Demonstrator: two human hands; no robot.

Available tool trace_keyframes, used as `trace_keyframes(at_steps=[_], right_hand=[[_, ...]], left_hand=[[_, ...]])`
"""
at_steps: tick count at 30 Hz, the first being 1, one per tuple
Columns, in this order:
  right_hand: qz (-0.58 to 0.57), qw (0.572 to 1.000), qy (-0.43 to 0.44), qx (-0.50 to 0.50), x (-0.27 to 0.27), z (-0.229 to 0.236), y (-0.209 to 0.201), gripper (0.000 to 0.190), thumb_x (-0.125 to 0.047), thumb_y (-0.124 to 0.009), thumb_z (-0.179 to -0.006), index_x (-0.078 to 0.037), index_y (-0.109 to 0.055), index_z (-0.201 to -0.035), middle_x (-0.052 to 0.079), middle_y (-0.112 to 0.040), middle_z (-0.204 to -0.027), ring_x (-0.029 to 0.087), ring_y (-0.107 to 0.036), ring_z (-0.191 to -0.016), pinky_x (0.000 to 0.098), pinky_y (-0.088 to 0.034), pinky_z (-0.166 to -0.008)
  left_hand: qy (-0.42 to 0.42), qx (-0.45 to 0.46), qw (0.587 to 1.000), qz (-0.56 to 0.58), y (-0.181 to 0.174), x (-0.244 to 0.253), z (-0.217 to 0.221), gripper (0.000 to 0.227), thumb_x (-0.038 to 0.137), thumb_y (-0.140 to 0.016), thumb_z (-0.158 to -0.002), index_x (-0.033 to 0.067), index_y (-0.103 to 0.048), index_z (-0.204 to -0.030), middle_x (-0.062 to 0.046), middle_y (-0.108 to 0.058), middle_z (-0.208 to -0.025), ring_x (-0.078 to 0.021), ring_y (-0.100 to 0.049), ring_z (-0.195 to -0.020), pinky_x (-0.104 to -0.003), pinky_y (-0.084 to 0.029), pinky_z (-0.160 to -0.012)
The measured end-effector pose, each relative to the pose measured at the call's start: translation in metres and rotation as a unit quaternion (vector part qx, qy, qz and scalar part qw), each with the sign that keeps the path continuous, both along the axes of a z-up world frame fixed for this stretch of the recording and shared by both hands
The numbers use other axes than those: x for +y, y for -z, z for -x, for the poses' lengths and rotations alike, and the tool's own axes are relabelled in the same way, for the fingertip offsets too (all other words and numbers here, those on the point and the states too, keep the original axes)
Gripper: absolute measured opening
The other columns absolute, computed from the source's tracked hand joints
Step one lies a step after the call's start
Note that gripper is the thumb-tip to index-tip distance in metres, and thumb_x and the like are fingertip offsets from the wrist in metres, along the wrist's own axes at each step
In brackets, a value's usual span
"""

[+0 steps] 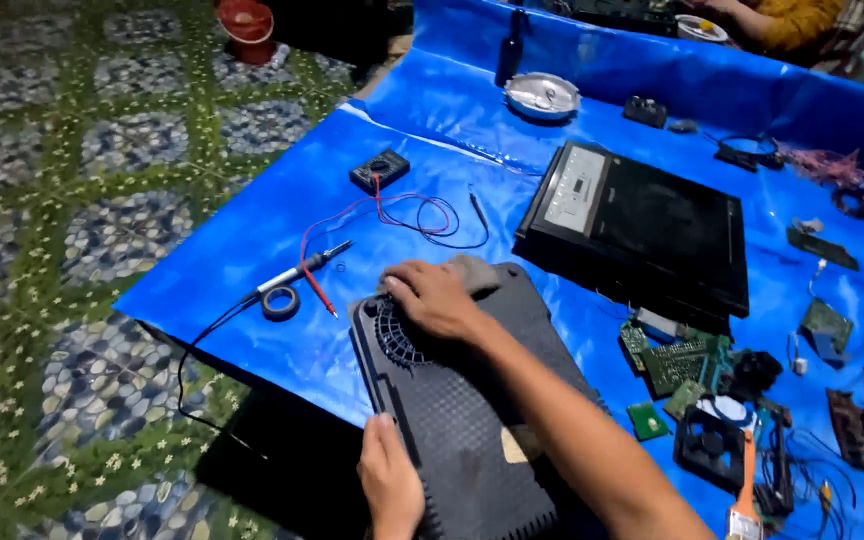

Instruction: Cleaning the interior plastic casing of an induction cooker and reassembling internal components including the cooling fan and circuit boards.

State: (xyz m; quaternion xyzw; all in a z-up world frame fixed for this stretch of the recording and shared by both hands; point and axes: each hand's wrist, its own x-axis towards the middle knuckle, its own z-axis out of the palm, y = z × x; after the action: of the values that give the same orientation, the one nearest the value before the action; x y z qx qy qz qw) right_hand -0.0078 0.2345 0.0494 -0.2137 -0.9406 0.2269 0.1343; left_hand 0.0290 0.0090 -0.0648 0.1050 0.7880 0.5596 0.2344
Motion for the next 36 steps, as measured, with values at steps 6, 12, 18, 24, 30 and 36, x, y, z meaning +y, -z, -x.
trace_keyframes(at_steps=[6, 12, 18, 24, 30, 36], right_hand=[[0.136, 0.971, -0.158, 0.12, -0.012, 0.002, -0.099, 0.037, -0.031, -0.045, -0.106, -0.015, -0.064, -0.134, 0.006, -0.072, -0.128, 0.018, -0.071, -0.113, 0.0328, -0.051, -0.1], [0.025, 0.991, -0.133, 0.024, -0.019, -0.023, -0.188, 0.044, -0.039, -0.04, -0.104, -0.019, -0.065, -0.135, 0.004, -0.073, -0.132, 0.022, -0.067, -0.122, 0.0355, -0.047, -0.099], [-0.058, 0.995, -0.028, 0.076, 0.002, -0.085, -0.213, 0.039, -0.032, -0.044, -0.109, -0.008, -0.061, -0.083, 0.001, -0.061, -0.07, 0.013, -0.054, -0.068, 0.0358, -0.039, -0.068], [-0.059, 0.993, 0.07, 0.078, 0.038, -0.172, -0.219, 0.031, -0.025, -0.052, -0.103, -0.014, -0.078, -0.115, -0.002, -0.08, -0.112, 0.011, -0.069, -0.097, 0.032, -0.049, -0.079], [-0.063, 0.962, 0.159, 0.211, 0.035, -0.219, -0.213, 0.021, -0.014, -0.057, -0.098, -0.008, -0.077, -0.096, -0.001, -0.076, -0.093, 0.009, -0.063, -0.088, 0.0267, -0.048, -0.078], [0.056, 0.901, 0.172, 0.394, 0.045, -0.242, -0.182, 0.024, -0.018, -0.049, -0.104, -0.008, -0.069, -0.096, 0.002, -0.067, -0.094, 0.013, -0.059, -0.088, 0.0267, -0.047, -0.078]], left_hand=[[0.023, 0.105, 0.99, -0.09, -0.048, -0.008, -0.005, 0.038, 0.037, -0.039, -0.108, 0.0127, -0.052, -0.082, -0.002, -0.037, -0.057, -0.0226, -0.049, -0.048, -0.043, -0.035, -0.059], [0.005, 0.137, 0.985, -0.102, -0.09, -0.005, -0.014, 0.036, 0.038, -0.044, -0.105, 0.0162, -0.064, -0.084, 0.002, -0.031, -0.047, -0.0133, -0.039, -0.034, -0.035, -0.027, -0.043], [-0.047, 0.246, 0.947, -0.202, -0.102, 0.007, -0.005, 0.032, 0.03, -0.05, -0.103, 0.0121, -0.076, -0.1, -0.002, -0.026, -0.055, -0.0105, -0.029, -0.043, -0.035, -0.028, -0.043], [-0.057, 0.218, 0.953, -0.203, -0.117, -0.012, -0.006, 0.036, 0.029, -0.049, -0.104, 0.0131, -0.066, -0.077, 0.002, -0.02, -0.05, -0.0076, -0.024, -0.039, -0.031, -0.021, -0.043], [-0.019, 0.246, 0.944, -0.217, -0.134, -0.017, -0.015, 0.033, 0.028, -0.048, -0.102, 0.0126, -0.077, -0.1, 0.0, -0.033, -0.047, -0.0087, -0.035, -0.037, -0.032, -0.028, -0.042], [-0.023, 0.249, 0.946, -0.208, -0.142, -0.025, -0.024, 0.033, 0.026, -0.048, -0.102, 0.0139, -0.078, -0.098, -0.002, -0.032, -0.043, -0.0125, -0.035, -0.033, -0.033, -0.027, -0.041]])
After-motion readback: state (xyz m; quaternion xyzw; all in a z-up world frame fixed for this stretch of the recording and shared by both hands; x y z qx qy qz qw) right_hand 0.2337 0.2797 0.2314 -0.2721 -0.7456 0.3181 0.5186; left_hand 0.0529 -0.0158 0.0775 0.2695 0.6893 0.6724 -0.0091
